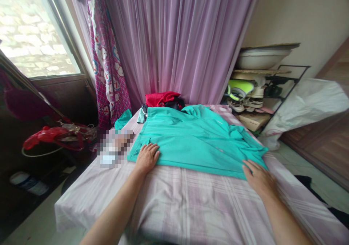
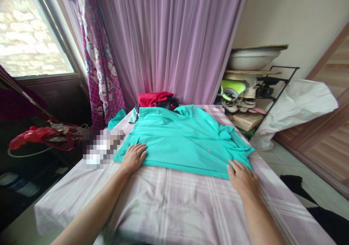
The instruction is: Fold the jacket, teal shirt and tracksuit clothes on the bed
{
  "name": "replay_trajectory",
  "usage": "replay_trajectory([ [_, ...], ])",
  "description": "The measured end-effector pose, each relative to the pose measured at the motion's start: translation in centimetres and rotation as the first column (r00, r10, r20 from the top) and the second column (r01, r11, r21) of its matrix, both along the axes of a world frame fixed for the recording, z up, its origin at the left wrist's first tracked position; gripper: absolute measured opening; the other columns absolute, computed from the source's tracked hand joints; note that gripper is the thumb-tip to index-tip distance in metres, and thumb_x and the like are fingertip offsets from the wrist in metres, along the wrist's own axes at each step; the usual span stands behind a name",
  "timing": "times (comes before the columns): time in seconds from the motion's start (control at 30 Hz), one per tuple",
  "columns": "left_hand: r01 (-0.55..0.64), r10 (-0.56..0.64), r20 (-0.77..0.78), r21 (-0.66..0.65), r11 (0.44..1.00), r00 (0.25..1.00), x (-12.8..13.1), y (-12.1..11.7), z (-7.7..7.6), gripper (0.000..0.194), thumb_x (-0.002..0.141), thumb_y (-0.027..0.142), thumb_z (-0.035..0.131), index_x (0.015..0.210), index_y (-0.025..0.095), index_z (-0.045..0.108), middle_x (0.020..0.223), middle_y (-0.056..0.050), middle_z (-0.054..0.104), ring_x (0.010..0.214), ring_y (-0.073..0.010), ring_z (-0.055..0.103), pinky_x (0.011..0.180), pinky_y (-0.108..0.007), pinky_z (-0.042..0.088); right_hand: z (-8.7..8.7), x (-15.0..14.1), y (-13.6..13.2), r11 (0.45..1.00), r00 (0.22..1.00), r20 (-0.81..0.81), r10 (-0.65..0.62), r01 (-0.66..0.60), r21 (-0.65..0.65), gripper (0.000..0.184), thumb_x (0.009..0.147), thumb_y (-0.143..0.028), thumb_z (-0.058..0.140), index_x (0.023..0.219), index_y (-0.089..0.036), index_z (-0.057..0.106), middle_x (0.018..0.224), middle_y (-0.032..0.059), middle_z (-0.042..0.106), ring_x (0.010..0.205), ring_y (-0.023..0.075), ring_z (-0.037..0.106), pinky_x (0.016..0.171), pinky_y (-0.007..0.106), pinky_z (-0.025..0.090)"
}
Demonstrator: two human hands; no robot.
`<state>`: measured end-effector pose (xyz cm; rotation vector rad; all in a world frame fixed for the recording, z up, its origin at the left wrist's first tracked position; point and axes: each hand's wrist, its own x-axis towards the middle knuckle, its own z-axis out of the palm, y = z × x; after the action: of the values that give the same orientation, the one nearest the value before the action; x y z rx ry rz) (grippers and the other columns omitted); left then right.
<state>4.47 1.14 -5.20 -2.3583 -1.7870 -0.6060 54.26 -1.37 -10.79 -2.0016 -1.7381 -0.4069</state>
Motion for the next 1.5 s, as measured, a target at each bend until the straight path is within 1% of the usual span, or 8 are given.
replay_trajectory([
  [0.13, 0.007, -0.007, 0.005, -0.013, 1.0, 1.0, -0.04, 0.02, 0.09, 0.041, 0.099, 0.042, 0.037, 0.126, 0.027, 0.065, 0.135, -0.004, 0.065, 0.131, -0.025, 0.054, 0.115, -0.05, 0.035, -0.29, 0.2, 0.06, 0.999, 1.0, 0.009, 0.029, -0.03, 0.041, 0.046, 0.089, -0.039, 0.037, 0.109, -0.024, 0.076, 0.118, 0.009, 0.073, 0.107, 0.0282, 0.066, 0.085, 0.043, 0.055],
  [0.37, 0.008, -0.007, 0.019, -0.025, 1.0, 1.0, 0.01, 0.04, 0.2, 0.043, 0.1, 0.044, 0.037, 0.127, 0.026, 0.064, 0.134, -0.005, 0.066, 0.13, -0.0257, 0.055, 0.114, -0.049, 0.035, -0.37, 0.45, 0.03, 0.999, 1.0, 0.018, 0.02, -0.021, 0.027, 0.045, 0.089, -0.041, 0.038, 0.109, -0.026, 0.076, 0.118, 0.0075, 0.072, 0.107, 0.0268, 0.066, 0.085, 0.04, 0.055],
  [0.5, 0.014, -0.014, 0.023, -0.018, 1.0, 1.0, -0.02, 0.0, 0.16, 0.043, 0.1, 0.044, 0.037, 0.127, 0.025, 0.064, 0.133, -0.005, 0.066, 0.129, -0.0261, 0.055, 0.114, -0.049, 0.035, -0.33, 0.55, -0.03, 0.999, 0.999, 0.03, 0.029, -0.03, 0.03, 0.045, 0.09, -0.041, 0.038, 0.108, -0.025, 0.076, 0.118, 0.0084, 0.072, 0.106, 0.0273, 0.066, 0.083, 0.041, 0.055],
  [0.83, 0.002, -0.002, 0.024, 0.002, 1.0, 1.0, 0.05, 0.11, -0.1, 0.042, 0.099, 0.042, 0.038, 0.125, 0.025, 0.065, 0.132, -0.006, 0.067, 0.129, -0.0258, 0.055, 0.114, -0.049, 0.036, -0.09, 0.3, -0.09, 0.999, 1.0, 0.0, 0.031, -0.031, 0.035, 0.04, 0.088, -0.038, 0.044, 0.107, -0.026, 0.077, 0.117, 0.0085, 0.073, 0.105, 0.0275, 0.066, 0.084, 0.041, 0.056],
  [1.03, 0.005, -0.004, 0.015, -0.012, 1.0, 1.0, 0.02, 0.12, 0.03, 0.042, 0.099, 0.042, 0.037, 0.126, 0.026, 0.065, 0.133, -0.005, 0.066, 0.13, -0.0259, 0.055, 0.114, -0.049, 0.035, 0.1, 0.15, -0.19, 0.999, 0.999, 0.012, 0.047, -0.047, 0.024, 0.045, 0.09, -0.039, 0.038, 0.108, -0.022, 0.076, 0.119, 0.0115, 0.072, 0.105, 0.0299, 0.066, 0.084, 0.045, 0.056],
  [1.23, 0.006, -0.006, 0.005, -0.025, 1.0, 1.0, -0.09, 0.15, 0.05, 0.043, 0.1, 0.042, 0.036, 0.127, 0.023, 0.064, 0.135, -0.005, 0.065, 0.13, -0.027, 0.054, 0.114, -0.052, 0.035, 0.26, -0.18, -0.32, 0.999, 0.999, 0.005, 0.037, -0.037, 0.033, 0.045, 0.091, -0.039, 0.036, 0.107, -0.024, 0.076, 0.118, 0.0093, 0.072, 0.107, 0.0282, 0.065, 0.086, 0.044, 0.055],
  [1.37, 0.007, -0.007, 0.0, -0.015, 1.0, 1.0, -0.13, 0.23, -0.02, 0.043, 0.099, 0.042, 0.037, 0.126, 0.023, 0.065, 0.133, -0.007, 0.066, 0.129, -0.0273, 0.055, 0.113, -0.052, 0.037, 0.39, -0.23, -0.33, 0.999, 0.999, -0.012, 0.046, -0.046, 0.013, 0.046, 0.09, -0.039, 0.036, 0.108, -0.022, 0.075, 0.118, 0.0109, 0.072, 0.109, 0.0293, 0.065, 0.09, 0.046, 0.054],
  [1.5, 0.012, -0.012, 0.002, 0.0, 1.0, 1.0, -0.15, 0.27, 0.0, 0.043, 0.099, 0.043, 0.037, 0.126, 0.025, 0.066, 0.134, -0.006, 0.066, 0.129, -0.0266, 0.056, 0.113, -0.051, 0.037, 0.59, -0.41, -0.39, 0.999, 0.999, -0.033, 0.039, -0.039, 0.007, 0.046, 0.09, -0.038, 0.037, 0.109, -0.021, 0.075, 0.12, 0.0119, 0.071, 0.109, 0.0305, 0.064, 0.09, 0.047, 0.053],
])
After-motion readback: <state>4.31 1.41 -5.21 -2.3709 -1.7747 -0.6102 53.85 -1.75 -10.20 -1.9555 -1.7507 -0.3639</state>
